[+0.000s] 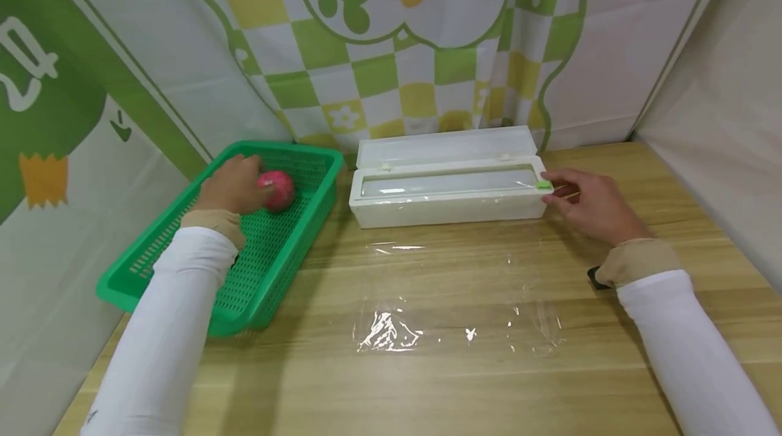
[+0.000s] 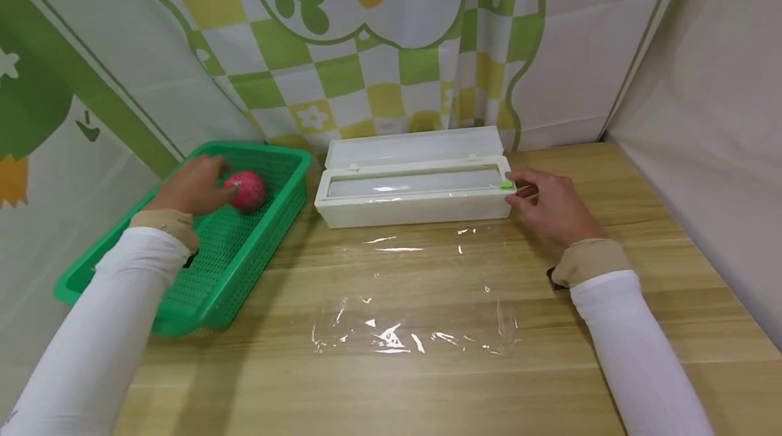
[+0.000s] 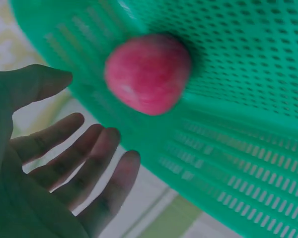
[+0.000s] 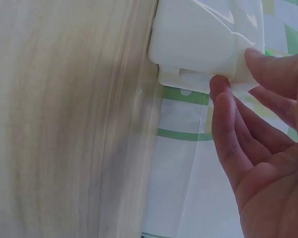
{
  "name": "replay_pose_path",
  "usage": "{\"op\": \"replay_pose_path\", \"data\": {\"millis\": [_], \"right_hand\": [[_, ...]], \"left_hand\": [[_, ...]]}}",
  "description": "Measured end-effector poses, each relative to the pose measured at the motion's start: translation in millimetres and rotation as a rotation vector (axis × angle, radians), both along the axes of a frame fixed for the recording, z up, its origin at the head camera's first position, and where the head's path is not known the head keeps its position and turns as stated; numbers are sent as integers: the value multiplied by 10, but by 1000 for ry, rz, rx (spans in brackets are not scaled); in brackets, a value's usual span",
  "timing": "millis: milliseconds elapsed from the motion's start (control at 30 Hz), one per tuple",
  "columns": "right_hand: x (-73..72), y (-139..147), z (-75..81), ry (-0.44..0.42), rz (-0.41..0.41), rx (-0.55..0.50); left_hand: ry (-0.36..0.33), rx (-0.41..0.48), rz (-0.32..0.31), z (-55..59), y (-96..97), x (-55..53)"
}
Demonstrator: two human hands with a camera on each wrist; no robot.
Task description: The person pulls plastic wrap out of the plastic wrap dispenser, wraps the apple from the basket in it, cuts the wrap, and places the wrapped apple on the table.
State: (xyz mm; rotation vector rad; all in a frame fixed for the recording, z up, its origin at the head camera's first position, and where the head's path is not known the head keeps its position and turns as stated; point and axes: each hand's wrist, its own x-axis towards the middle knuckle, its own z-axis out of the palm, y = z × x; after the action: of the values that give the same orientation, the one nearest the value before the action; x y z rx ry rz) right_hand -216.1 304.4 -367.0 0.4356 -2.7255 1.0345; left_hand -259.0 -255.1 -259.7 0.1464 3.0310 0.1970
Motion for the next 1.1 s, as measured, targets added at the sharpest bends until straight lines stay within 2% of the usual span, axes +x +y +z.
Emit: {"op": "replay_pose_path", "data": {"millis": [267, 367, 500, 633, 833, 933, 1100], "right_hand": [[1, 39, -31, -95, -30, -75], [-9, 48, -56, -59, -6, -81], [-19, 49, -62, 17, 10, -62], [-28, 30, -39, 31, 7, -64], [-48, -41, -34, 25, -2, -61], [-72, -103, -38, 23, -7, -45], [-98, -213, -44, 28, 10, -47]], "left_hand": [[-72, -49, -22, -192, -159, -253], [-93, -59, -30, -244, -182, -330], [-123, -29, -22, -287, -204, -421], [-147, 1, -19, -327, -237, -498], [-195, -3, -11, -374, -304, -492], [-217, -21, 8, -406, -345, -455], [-211, -45, 22, -461, -447, -365]]}}
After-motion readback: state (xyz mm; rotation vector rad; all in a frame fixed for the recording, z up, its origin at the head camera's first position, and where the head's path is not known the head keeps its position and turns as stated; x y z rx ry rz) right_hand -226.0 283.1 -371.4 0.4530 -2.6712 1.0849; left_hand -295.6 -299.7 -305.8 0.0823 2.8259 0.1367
